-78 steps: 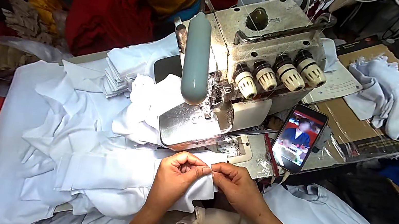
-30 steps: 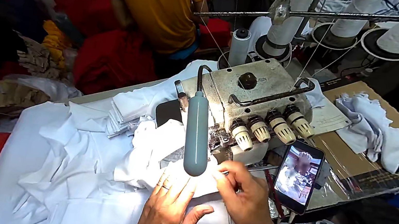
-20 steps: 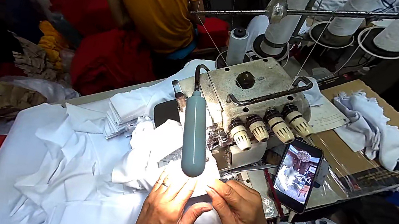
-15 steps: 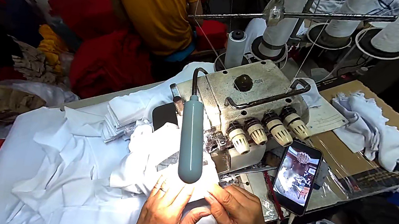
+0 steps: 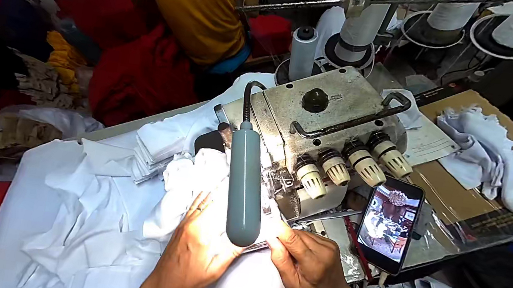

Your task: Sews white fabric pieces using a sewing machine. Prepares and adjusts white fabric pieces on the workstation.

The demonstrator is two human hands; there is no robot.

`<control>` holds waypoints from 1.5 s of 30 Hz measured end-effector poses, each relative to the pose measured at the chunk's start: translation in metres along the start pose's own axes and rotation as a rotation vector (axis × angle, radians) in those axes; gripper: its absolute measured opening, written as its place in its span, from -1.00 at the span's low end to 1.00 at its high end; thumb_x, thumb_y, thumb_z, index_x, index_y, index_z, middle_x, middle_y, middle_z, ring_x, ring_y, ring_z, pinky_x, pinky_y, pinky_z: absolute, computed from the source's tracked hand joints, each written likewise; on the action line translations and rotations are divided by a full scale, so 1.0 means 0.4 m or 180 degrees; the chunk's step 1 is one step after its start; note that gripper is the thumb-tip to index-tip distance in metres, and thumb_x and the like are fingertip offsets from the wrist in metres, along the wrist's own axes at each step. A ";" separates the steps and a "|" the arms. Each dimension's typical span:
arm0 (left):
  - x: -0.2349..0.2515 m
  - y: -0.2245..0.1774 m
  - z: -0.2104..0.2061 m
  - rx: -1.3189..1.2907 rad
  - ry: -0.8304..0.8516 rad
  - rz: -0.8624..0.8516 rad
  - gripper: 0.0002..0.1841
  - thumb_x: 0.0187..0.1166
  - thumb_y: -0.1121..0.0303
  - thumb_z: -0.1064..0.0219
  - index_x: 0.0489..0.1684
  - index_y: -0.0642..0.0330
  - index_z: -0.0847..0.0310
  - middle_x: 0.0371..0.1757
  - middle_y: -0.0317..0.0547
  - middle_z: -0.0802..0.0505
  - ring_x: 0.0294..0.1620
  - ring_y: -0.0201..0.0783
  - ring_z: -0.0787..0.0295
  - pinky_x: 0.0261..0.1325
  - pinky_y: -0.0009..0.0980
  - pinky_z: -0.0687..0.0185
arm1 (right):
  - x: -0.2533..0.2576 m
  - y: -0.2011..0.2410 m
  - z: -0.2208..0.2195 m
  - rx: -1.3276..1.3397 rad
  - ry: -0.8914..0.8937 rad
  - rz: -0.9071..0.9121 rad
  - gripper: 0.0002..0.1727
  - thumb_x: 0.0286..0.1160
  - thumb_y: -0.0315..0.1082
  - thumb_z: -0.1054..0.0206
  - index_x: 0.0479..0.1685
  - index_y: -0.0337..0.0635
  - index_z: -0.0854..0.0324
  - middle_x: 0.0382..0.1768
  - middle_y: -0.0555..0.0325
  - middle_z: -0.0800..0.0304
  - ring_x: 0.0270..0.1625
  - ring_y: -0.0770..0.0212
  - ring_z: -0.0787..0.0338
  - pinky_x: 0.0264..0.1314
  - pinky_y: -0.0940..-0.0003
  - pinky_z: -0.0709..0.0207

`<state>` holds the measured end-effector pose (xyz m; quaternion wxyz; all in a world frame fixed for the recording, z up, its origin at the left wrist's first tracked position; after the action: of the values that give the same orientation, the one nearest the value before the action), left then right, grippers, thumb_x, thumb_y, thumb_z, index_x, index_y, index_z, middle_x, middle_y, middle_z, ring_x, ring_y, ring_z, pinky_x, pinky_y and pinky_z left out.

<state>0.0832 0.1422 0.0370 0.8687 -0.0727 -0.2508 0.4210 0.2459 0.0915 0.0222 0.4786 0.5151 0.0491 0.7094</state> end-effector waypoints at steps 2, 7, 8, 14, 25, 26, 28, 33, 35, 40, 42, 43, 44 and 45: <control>0.027 0.036 0.000 -0.0114 0.0107 -0.0066 -0.45 0.65 -0.12 -0.17 0.18 0.17 -0.80 0.48 -0.02 -0.75 0.68 -0.10 -0.49 0.77 0.02 -0.27 | -0.008 0.001 0.006 0.0090 -0.0032 -0.0001 -0.68 0.68 -0.23 -0.19 -0.11 -0.21 -0.83 -0.59 0.17 -0.73 -0.52 0.31 -0.71 -0.45 0.46 -0.58; 0.043 0.062 0.051 0.0044 -0.0085 -0.0006 -0.54 0.69 0.19 -0.14 0.37 0.31 -0.70 0.58 0.07 -0.67 0.72 -0.03 -0.44 0.79 0.00 -0.21 | -0.082 -0.066 0.035 0.0734 0.0003 -0.0675 -0.60 0.78 -0.15 -0.14 0.37 -0.20 -0.61 -0.55 0.26 -0.67 -0.56 0.46 -0.63 -0.47 0.55 -0.60; 0.025 0.037 0.080 0.0207 -0.0392 0.0037 -0.58 0.67 0.24 -0.20 0.30 0.37 -0.72 0.50 0.15 -0.71 0.63 0.02 -0.55 0.71 -0.02 -0.36 | -0.108 -0.101 0.032 0.0888 0.0111 -0.1033 -0.56 0.79 -0.15 -0.12 0.46 -0.22 -0.50 -0.56 0.27 -0.64 -0.60 0.46 -0.63 -0.53 0.52 -0.61; -0.133 -0.200 -0.051 -0.0186 -0.0538 -0.0264 -0.84 0.61 0.31 -0.35 -0.14 0.17 -0.81 -0.13 -0.06 -0.88 0.01 -0.21 -0.83 0.19 -0.31 -0.72 | -0.221 -0.225 0.010 0.1410 0.0202 -0.2316 -0.65 0.78 -0.24 -0.14 0.36 -0.27 -0.40 -0.53 0.28 -0.63 -0.66 0.44 -0.66 -0.64 0.51 -0.66; -0.151 -0.166 -0.203 -0.0644 -0.0127 0.0013 -0.83 0.57 0.42 -0.28 -0.25 0.27 -0.82 -0.23 -0.04 -0.84 -0.15 -0.23 -0.83 -0.03 -0.43 -0.78 | -0.211 -0.204 0.025 0.1384 0.0378 -0.2124 -0.75 0.66 -0.33 -0.27 0.16 -0.27 -0.59 -0.37 0.21 -0.73 -0.51 0.45 -0.75 -0.47 0.56 -0.73; -0.153 -0.172 -0.199 -0.0639 -0.0108 -0.0027 -0.83 0.59 0.44 -0.28 -0.20 0.28 -0.83 -0.19 -0.02 -0.86 -0.10 -0.21 -0.84 0.03 -0.41 -0.78 | -0.215 -0.200 0.033 0.1382 0.0333 -0.2218 -0.76 0.65 -0.34 -0.28 0.15 -0.26 -0.61 -0.35 0.22 -0.74 -0.48 0.47 -0.75 -0.44 0.58 -0.72; -0.155 -0.214 -0.211 -0.0241 0.0050 -0.0222 -0.83 0.58 0.52 -0.28 -0.13 0.29 -0.84 -0.14 0.03 -0.88 -0.04 -0.09 -0.87 0.07 -0.30 -0.80 | -0.225 -0.193 0.041 0.1386 0.0308 -0.2375 -0.77 0.63 -0.36 -0.29 0.15 -0.25 -0.64 -0.33 0.23 -0.75 -0.47 0.48 -0.75 -0.42 0.60 -0.72; -0.144 -0.270 -0.253 0.0537 0.0135 -0.0504 -0.85 0.47 0.54 -0.30 -0.30 0.35 -0.82 -0.31 0.03 -0.82 -0.24 0.00 -0.81 -0.18 -0.25 -0.74 | -0.242 -0.192 0.033 0.1464 0.0451 -0.2576 -0.81 0.64 -0.36 -0.30 0.11 -0.20 -0.66 -0.36 0.24 -0.77 -0.49 0.46 -0.76 -0.43 0.60 -0.71; -0.143 -0.242 -0.246 0.0223 0.0064 -0.0393 -0.84 0.52 0.47 -0.30 -0.29 0.33 -0.81 -0.28 0.02 -0.83 -0.19 -0.04 -0.82 -0.14 -0.28 -0.76 | -0.239 -0.189 0.049 0.1363 0.0465 -0.2495 -0.81 0.63 -0.35 -0.30 0.07 -0.19 -0.69 -0.36 0.26 -0.76 -0.49 0.46 -0.75 -0.44 0.60 -0.71; -0.159 -0.150 -0.175 -0.1441 -0.0539 0.0185 -0.87 0.50 0.42 -0.38 -0.30 0.23 -0.86 -0.21 -0.14 -0.88 -0.06 -0.36 -0.81 0.06 -0.48 -0.74 | -0.252 -0.154 0.010 0.2308 0.1288 -0.3213 -0.76 0.76 -0.38 -0.19 0.03 -0.26 -0.78 -0.33 0.21 -0.89 -0.32 0.37 -0.89 -0.15 0.46 -0.83; -0.170 -0.159 -0.149 -0.1432 -0.0798 0.0139 -0.90 0.48 0.43 -0.42 -0.31 0.22 -0.86 -0.23 -0.14 -0.88 -0.05 -0.36 -0.81 0.08 -0.50 -0.73 | -0.256 -0.121 -0.028 0.2945 0.1656 -0.3557 -0.77 0.75 -0.43 -0.19 -0.03 -0.34 -0.76 -0.35 0.19 -0.87 -0.30 0.37 -0.89 -0.08 0.44 -0.83; -0.172 -0.169 -0.139 -0.1329 -0.0870 0.0042 -0.91 0.49 0.44 -0.42 -0.29 0.22 -0.84 -0.23 -0.13 -0.87 -0.04 -0.34 -0.80 0.10 -0.50 -0.72 | -0.253 -0.109 -0.040 0.3045 0.1754 -0.3575 -0.79 0.73 -0.44 -0.20 -0.06 -0.35 -0.76 -0.38 0.22 -0.86 -0.33 0.39 -0.88 -0.10 0.45 -0.83; -0.173 -0.178 -0.131 -0.1202 -0.0915 -0.0065 -0.92 0.50 0.44 -0.42 -0.27 0.22 -0.83 -0.22 -0.11 -0.87 -0.02 -0.33 -0.80 0.12 -0.50 -0.71 | -0.247 -0.102 -0.046 0.2994 0.1803 -0.3499 -0.80 0.71 -0.44 -0.23 -0.10 -0.33 -0.76 -0.42 0.25 -0.85 -0.36 0.42 -0.87 -0.13 0.47 -0.82; -0.172 -0.185 -0.125 -0.1081 -0.0948 -0.0153 -0.92 0.50 0.45 -0.41 -0.26 0.23 -0.83 -0.23 -0.10 -0.86 -0.02 -0.31 -0.79 0.13 -0.51 -0.70 | -0.241 -0.100 -0.047 0.2835 0.1808 -0.3382 -0.82 0.70 -0.42 -0.26 -0.13 -0.31 -0.78 -0.46 0.27 -0.84 -0.40 0.45 -0.86 -0.18 0.51 -0.82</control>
<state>0.1238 0.0464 -0.0069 0.8072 -0.1490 -0.4452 0.3579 0.2576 0.0508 -0.0749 0.4718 0.3641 0.6954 0.4015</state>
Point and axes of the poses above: each hand's wrist, its own x-axis towards the middle knuckle, its own z-axis out of the back of the hand, y = z × x, the point moved 10 cm from there along x, towards the middle knuckle
